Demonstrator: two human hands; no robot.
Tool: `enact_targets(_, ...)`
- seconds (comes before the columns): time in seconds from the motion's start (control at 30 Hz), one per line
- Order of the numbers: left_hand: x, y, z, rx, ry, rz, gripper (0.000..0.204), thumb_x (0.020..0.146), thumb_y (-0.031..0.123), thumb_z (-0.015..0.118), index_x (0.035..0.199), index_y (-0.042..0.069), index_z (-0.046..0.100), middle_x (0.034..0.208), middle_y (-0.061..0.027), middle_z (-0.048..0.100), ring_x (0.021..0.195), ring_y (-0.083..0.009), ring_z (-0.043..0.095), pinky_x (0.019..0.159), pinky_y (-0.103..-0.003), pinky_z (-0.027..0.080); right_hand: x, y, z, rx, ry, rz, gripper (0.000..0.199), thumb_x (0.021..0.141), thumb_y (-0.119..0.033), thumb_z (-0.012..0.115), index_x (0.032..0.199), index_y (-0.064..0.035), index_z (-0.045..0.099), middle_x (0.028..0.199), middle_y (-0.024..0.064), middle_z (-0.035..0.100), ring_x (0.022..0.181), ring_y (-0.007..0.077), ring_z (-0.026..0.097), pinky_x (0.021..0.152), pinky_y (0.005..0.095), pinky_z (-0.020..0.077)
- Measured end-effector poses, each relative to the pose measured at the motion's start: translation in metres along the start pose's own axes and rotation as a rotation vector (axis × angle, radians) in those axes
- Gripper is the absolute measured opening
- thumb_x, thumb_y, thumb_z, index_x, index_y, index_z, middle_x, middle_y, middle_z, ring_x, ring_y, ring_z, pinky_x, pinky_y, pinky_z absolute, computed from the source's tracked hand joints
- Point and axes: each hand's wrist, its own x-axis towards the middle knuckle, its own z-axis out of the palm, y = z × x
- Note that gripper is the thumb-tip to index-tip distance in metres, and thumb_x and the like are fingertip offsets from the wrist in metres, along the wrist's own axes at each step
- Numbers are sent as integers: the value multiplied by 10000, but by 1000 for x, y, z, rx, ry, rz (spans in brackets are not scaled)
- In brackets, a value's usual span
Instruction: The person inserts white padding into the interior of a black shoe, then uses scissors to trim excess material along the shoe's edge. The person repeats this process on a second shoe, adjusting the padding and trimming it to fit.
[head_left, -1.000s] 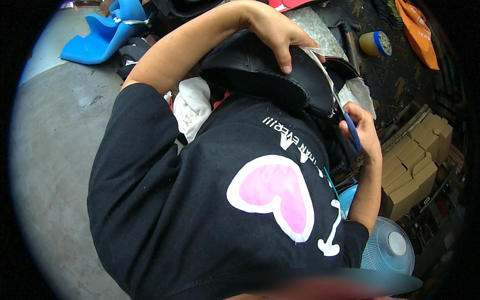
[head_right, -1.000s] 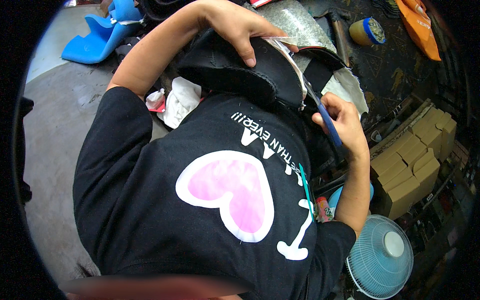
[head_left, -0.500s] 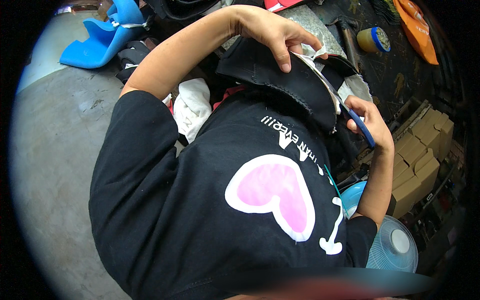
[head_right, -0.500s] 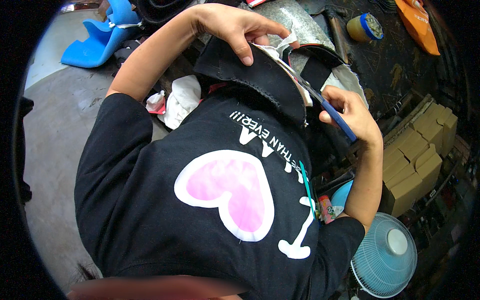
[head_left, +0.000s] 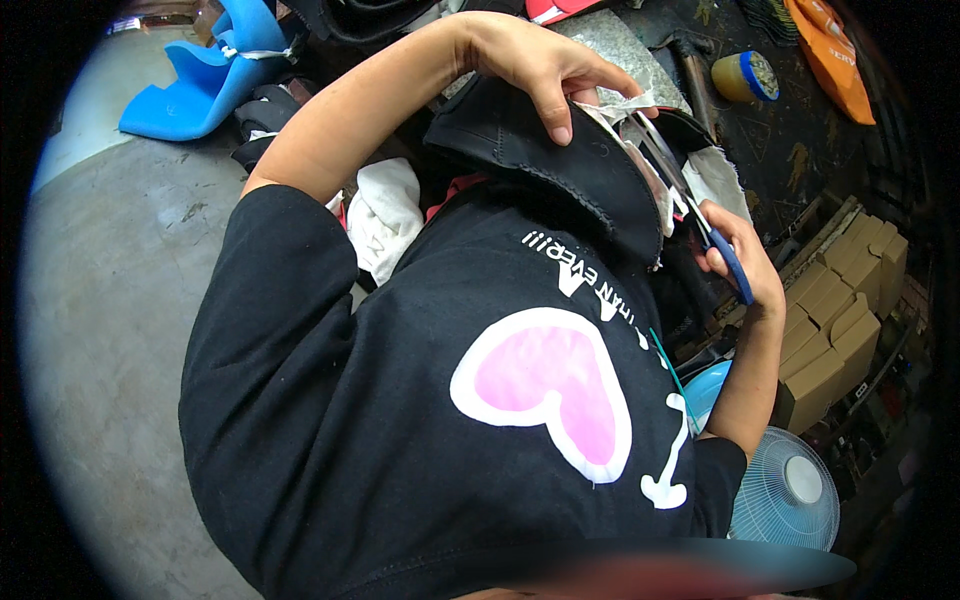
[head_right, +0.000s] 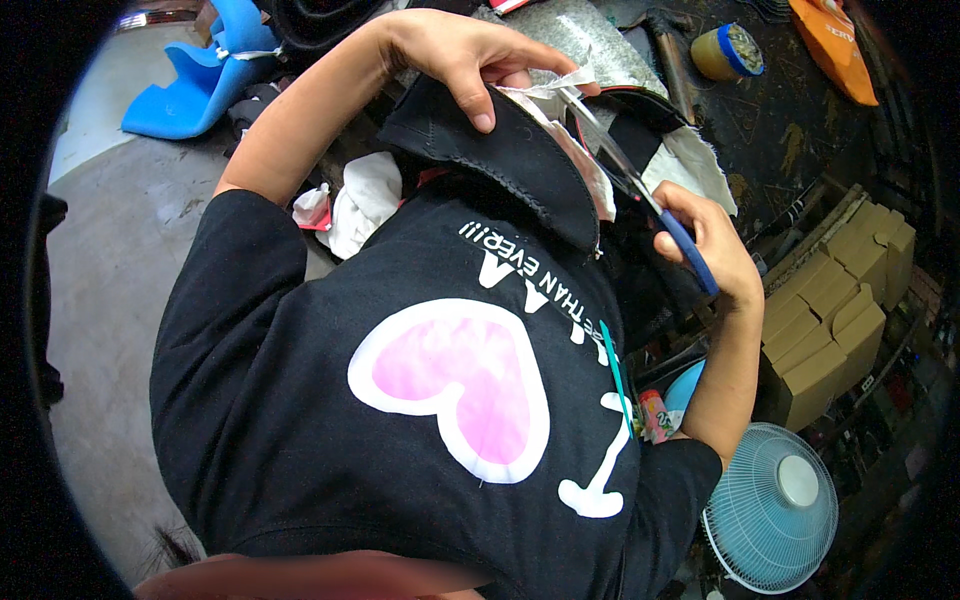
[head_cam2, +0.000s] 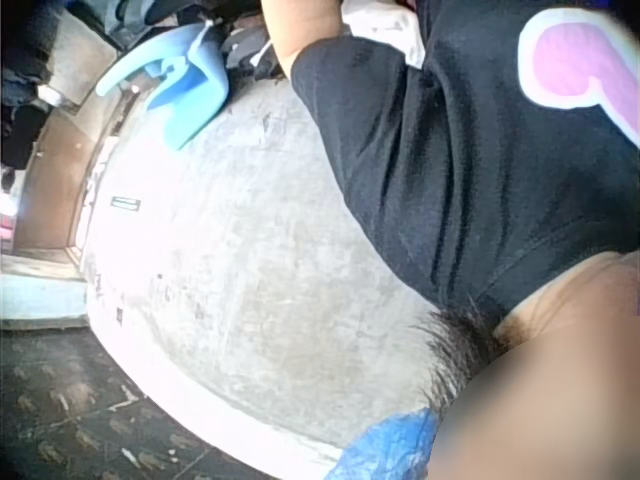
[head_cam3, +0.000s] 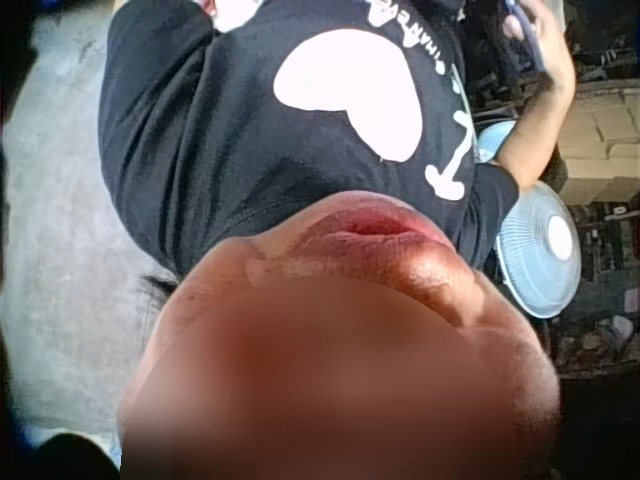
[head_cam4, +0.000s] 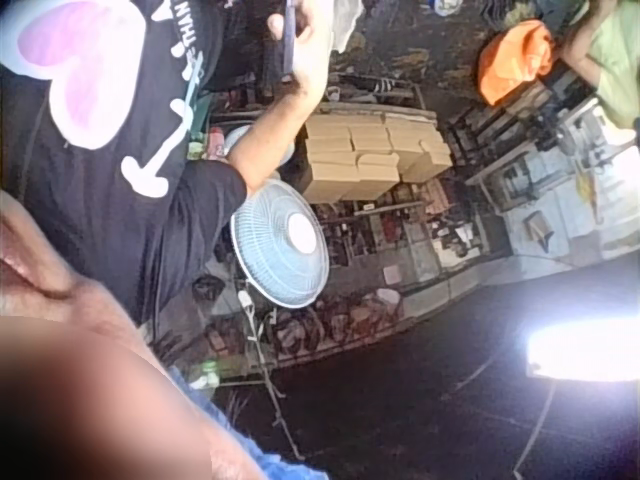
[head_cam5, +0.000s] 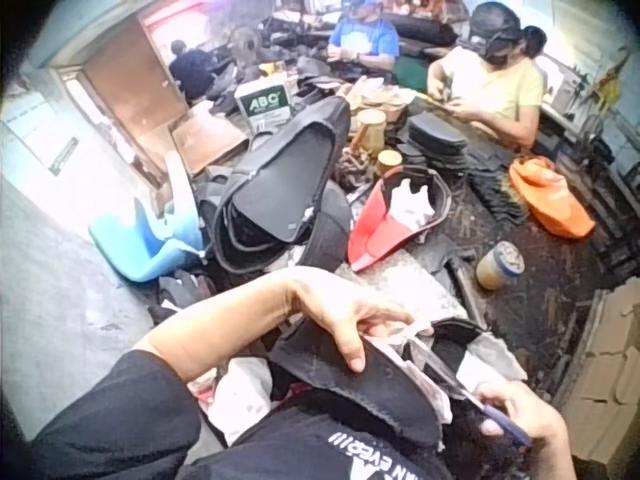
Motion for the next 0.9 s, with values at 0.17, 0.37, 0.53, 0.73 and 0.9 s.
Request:
enact_targets(0.17, 7, -8, -3, -176, -142, 27, 1047, 750, -15, 755, 1491, -106, 21, 984, -139, 624, 867, -151, 589, 726, -255, 477, 4, -5, 2, -103, 11, 7, 596, 761, -601, 675, 843, -29, 531, 731, 27, 475, 680, 126, 445, 611, 295, 371)
enact_targets(0.37, 7, -2, -2, -158, -137, -15, 1033, 742, -21, 753, 1508, -62, 61, 980, -147, 625, 874, -152, 597, 711, -251, 480, 15, -11, 9, -95, -1, 15, 532, 759, -519, 729, 842, -28, 544, 683, 5, 473, 637, 107, 459, 568, 283, 366)
enact_targets(0.53, 5, -1, 6, -256, -128, 146, 903, 738, 6, 746, 1487, -33, 242, 1015, -133, 658, 971, -172, 601, 801, -274, 486, 14, -2, 12, 221, -8, 126, 502, 781, -502, 761, 836, -47, 557, 674, -38, 473, 588, 51, 469, 514, 228, 351)
enact_targets(0.73, -4, -2, -2, -53, 125, 16, 816, 719, 161, 781, 1413, -58, 412, 995, -155, 677, 897, -163, 653, 843, -257, 513, 2, 15, 17, 271, 102, -21, 630, 753, -626, 735, 869, -29, 570, 717, -10, 488, 536, 53, 461, 482, 196, 354)
enact_targets(0.9, -5, 0, -4, 57, 413, 128, 403, 853, 154, 695, 1202, -36, 625, 1087, -74, 680, 968, -119, 637, 914, -227, 481, -3, 17, 15, 273, 453, -94, 690, 783, -658, 682, 1007, -19, 553, 799, 26, 527, 651, 99, 507, 602, 220, 389)
